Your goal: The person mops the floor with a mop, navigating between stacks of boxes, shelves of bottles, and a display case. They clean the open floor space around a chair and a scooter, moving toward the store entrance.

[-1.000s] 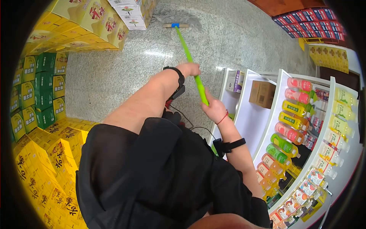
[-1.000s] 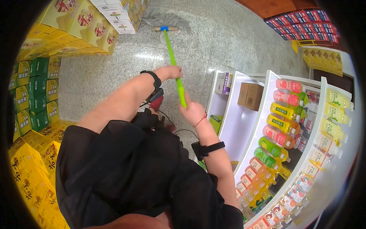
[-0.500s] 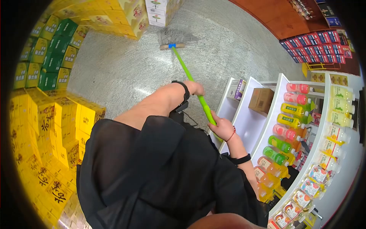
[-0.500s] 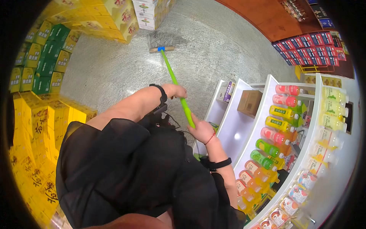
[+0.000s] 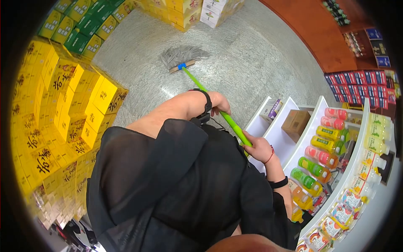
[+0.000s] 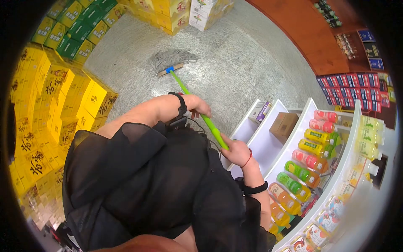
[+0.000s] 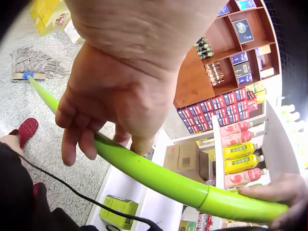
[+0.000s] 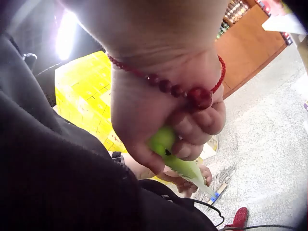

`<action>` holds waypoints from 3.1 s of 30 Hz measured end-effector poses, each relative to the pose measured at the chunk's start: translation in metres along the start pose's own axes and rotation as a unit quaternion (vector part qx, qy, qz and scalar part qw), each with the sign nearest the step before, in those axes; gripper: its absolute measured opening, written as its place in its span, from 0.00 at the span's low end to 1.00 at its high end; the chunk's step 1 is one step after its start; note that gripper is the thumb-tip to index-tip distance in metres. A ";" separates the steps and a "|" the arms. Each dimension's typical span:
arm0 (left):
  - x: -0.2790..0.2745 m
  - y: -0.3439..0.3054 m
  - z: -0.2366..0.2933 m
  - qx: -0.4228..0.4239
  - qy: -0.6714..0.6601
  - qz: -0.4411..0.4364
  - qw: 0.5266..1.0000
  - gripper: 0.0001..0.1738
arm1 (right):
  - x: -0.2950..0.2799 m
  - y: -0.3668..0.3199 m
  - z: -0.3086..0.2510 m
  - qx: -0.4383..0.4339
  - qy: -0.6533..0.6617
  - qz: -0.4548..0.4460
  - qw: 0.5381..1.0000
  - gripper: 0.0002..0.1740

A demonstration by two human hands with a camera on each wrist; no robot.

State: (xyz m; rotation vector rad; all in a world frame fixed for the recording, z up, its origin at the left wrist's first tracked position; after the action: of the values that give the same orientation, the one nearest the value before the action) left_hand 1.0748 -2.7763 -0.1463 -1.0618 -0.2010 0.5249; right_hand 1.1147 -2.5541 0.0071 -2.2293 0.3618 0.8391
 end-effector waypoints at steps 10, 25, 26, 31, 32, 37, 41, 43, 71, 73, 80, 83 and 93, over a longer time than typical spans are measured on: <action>-0.043 0.023 -0.117 0.039 -0.070 0.069 0.994 0.29 | 0.006 0.104 -0.040 -0.077 -0.024 -0.014 0.997 0.31; -0.277 -0.080 -0.380 -0.038 -0.126 0.360 0.924 0.21 | -0.041 0.448 -0.238 -0.140 -0.048 -0.013 0.989 0.30; -0.288 -0.083 -0.396 -0.045 -0.129 0.369 0.919 0.21 | -0.045 0.462 -0.253 -0.132 -0.056 -0.020 0.989 0.29; -0.316 -0.094 -0.440 -0.060 -0.216 0.384 0.896 0.20 | -0.058 0.504 -0.293 -0.149 -0.055 -0.034 0.987 0.29; -0.319 -0.100 -0.440 -0.067 -0.213 0.385 0.895 0.20 | -0.058 0.507 -0.296 -0.148 -0.049 -0.037 0.987 0.30; -0.304 -0.105 -0.419 -0.062 -0.211 0.385 0.896 0.20 | -0.044 0.496 -0.281 -0.121 -0.086 -0.047 0.988 0.30; -0.274 -0.070 -0.394 -0.019 -0.259 0.356 0.898 0.22 | -0.033 0.460 -0.241 -0.102 -0.098 -0.062 0.988 0.32; -0.257 -0.063 -0.367 -0.012 -0.246 0.339 0.908 0.22 | -0.032 0.432 -0.218 -0.100 -0.088 -0.063 0.989 0.32; -0.170 -0.063 -0.222 0.042 -0.235 0.151 0.959 0.21 | -0.058 0.262 -0.135 -0.125 -0.091 -0.048 0.987 0.32; -0.192 -0.053 -0.253 0.044 -0.245 0.182 0.951 0.20 | -0.062 0.294 -0.159 -0.100 -0.106 -0.048 0.988 0.32; -0.307 -0.076 -0.398 0.017 -0.273 0.305 0.912 0.17 | -0.066 0.463 -0.257 -0.153 -0.051 -0.012 0.987 0.30; -0.360 -0.090 -0.466 0.004 -0.246 0.391 0.887 0.17 | -0.077 0.533 -0.317 -0.157 -0.062 -0.010 0.986 0.29; -0.488 -0.144 -0.615 -0.068 -0.233 0.463 0.852 0.17 | -0.070 0.718 -0.434 -0.140 -0.057 0.022 0.988 0.27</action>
State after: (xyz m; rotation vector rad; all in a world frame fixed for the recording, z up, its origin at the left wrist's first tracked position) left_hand 0.9480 -3.5545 -0.2737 -1.1166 -0.1382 1.6755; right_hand 0.9216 -3.3667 -0.0947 -2.4235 0.2522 1.0924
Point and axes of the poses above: each hand's wrist, its own y-axis towards the middle knuckle, its own x-axis out of the palm, z = x × y, the point moved 1 cm from there along y, towards the middle knuckle, and after that the axes turned 5 degrees about y, right-handed, at the moved point
